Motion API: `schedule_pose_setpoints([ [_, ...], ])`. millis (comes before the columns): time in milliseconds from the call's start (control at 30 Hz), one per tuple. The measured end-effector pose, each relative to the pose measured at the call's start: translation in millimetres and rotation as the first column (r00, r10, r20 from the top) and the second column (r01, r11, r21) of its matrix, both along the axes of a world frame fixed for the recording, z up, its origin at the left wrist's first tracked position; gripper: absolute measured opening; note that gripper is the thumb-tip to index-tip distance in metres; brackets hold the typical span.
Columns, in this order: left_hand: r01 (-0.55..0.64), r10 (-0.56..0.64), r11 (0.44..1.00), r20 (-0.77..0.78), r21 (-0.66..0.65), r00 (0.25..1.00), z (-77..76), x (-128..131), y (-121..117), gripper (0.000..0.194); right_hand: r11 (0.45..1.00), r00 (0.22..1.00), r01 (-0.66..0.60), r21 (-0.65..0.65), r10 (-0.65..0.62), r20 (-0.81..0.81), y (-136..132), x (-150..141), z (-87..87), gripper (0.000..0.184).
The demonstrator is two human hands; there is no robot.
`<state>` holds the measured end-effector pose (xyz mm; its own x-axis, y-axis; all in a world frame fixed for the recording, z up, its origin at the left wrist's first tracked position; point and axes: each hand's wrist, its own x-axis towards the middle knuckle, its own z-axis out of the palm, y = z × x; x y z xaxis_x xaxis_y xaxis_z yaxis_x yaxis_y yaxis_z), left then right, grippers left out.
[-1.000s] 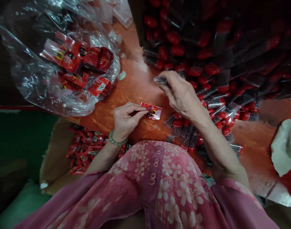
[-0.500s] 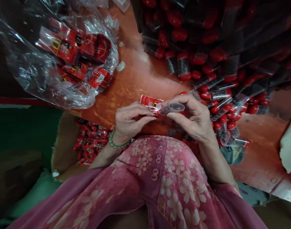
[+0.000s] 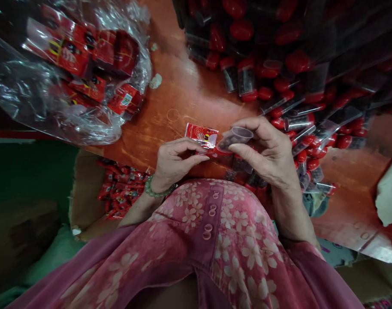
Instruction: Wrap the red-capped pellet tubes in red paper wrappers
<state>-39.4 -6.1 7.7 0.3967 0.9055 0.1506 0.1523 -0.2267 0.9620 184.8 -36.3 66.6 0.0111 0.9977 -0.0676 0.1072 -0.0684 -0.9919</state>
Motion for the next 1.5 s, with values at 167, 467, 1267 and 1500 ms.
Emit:
schedule_pose_setpoints([
  [167,0.004,-0.005,1.000,0.005,0.028,1.000,0.9,0.4,0.1,0.016,0.992,0.978,-0.115,-0.058,0.123,0.171,2.3,2.7,1.7,0.028],
  [467,0.086,-0.087,0.989,0.000,-0.122,0.996,-1.3,0.5,-3.8,0.018,0.987,0.969,-0.159,-0.017,0.160,0.188,7.7,-7.1,-5.6,0.027],
  [1267,0.319,-0.091,0.568,0.327,-0.759,0.940,-4.3,3.3,-6.3,0.037,0.954,0.984,-0.138,-0.265,0.103,-0.145,11.6,-10.3,-36.4,0.035],
  [1500,0.318,-0.270,0.716,0.174,-0.622,0.947,-2.4,9.9,-7.3,0.031,0.948,0.976,-0.187,-0.258,0.208,0.058,2.4,3.5,-31.3,0.027],
])
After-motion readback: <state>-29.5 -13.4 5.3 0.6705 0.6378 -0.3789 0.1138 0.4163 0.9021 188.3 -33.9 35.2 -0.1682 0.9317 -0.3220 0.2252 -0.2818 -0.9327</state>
